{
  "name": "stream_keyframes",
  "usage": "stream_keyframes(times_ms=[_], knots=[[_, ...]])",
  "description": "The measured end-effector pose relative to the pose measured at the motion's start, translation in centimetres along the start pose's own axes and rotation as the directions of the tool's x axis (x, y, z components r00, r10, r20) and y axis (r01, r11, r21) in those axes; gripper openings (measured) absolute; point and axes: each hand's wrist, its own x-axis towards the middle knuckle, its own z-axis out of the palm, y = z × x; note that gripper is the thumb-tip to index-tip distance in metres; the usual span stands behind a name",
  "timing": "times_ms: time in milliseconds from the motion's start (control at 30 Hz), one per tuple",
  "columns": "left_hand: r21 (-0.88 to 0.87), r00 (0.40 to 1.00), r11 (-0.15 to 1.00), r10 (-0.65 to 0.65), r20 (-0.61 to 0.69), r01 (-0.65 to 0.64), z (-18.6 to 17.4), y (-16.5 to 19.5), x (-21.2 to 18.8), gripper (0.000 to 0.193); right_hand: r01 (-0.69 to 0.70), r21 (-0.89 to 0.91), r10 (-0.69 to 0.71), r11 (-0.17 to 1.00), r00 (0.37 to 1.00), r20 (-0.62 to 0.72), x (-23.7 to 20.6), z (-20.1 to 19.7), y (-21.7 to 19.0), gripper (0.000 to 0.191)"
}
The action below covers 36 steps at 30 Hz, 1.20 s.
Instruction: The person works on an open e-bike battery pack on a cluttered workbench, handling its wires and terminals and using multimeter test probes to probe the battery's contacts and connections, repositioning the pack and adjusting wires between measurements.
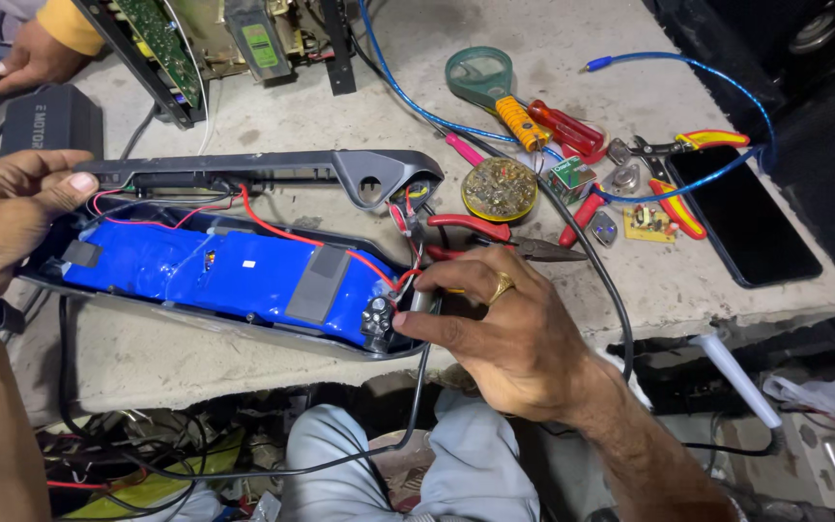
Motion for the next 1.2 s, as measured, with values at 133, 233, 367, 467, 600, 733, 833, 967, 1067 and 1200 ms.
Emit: stream_keyframes(times_ms=[133, 233, 367, 467, 600, 733, 833, 967, 1067, 1200], knots=[[-0.006, 0.999, 0.999, 0.047, -0.021, -0.047, 0.6, 0.2, -0.1, 0.043, 0.012, 0.037, -0.019, 0.999, 0.980, 0.197, 1.5, -1.7, 0.2, 0.041], [0.003, 0.992, 0.993, 0.118, -0.039, -0.118, 0.8, 0.1, -0.1, 0.042, 0.054, 0.038, -0.063, 0.998, 0.952, 0.301, 2.6, -2.7, 0.3, 0.038], [0.068, 0.989, 0.989, 0.134, -0.067, -0.129, 0.7, 0.4, -0.4, 0.038, 0.045, 0.044, -0.058, 0.998, 0.916, 0.397, 3.6, -3.4, 0.8, 0.034], [0.101, 0.986, 0.986, 0.144, -0.078, -0.136, 0.5, 0.7, -0.4, 0.037, 0.042, 0.061, -0.061, 0.997, 0.930, 0.361, 4.0, -3.4, 0.8, 0.030], [0.189, 0.964, 0.951, 0.259, -0.060, -0.243, 0.4, 0.9, 0.1, 0.039, 0.032, 0.127, -0.071, 0.991, 0.948, 0.311, 4.4, -3.1, 0.9, 0.025], [0.203, 0.947, 0.933, 0.315, -0.060, -0.297, 0.7, 1.0, 0.1, 0.039, -0.019, 0.118, -0.023, 0.993, 0.939, 0.342, 4.9, -3.1, 0.9, 0.021], [0.237, 0.937, 0.919, 0.341, -0.080, -0.314, 1.0, 1.1, -0.3, 0.038, -0.007, 0.088, -0.027, 0.996, 0.928, 0.372, 5.1, -3.2, 0.9, 0.017], [0.146, 0.936, 0.936, 0.337, -0.098, -0.321, 1.5, 1.5, -0.4, 0.038, -0.021, 0.113, -0.022, 0.993, 0.931, 0.365, 4.7, -3.7, 0.9, 0.022], [0.040, 0.919, 0.921, 0.388, -0.068, -0.387, 1.9, 1.3, 0.0, 0.035, -0.011, 0.075, -0.016, 0.997, 0.939, 0.344, 4.1, -3.7, 1.0, 0.025], [0.048, 0.901, 0.912, 0.411, -0.137, -0.408, 2.3, 0.2, 0.6, 0.037, 0.021, 0.001, -0.020, 1.000, 0.957, 0.290, 3.7, -3.1, 1.0, 0.023]])
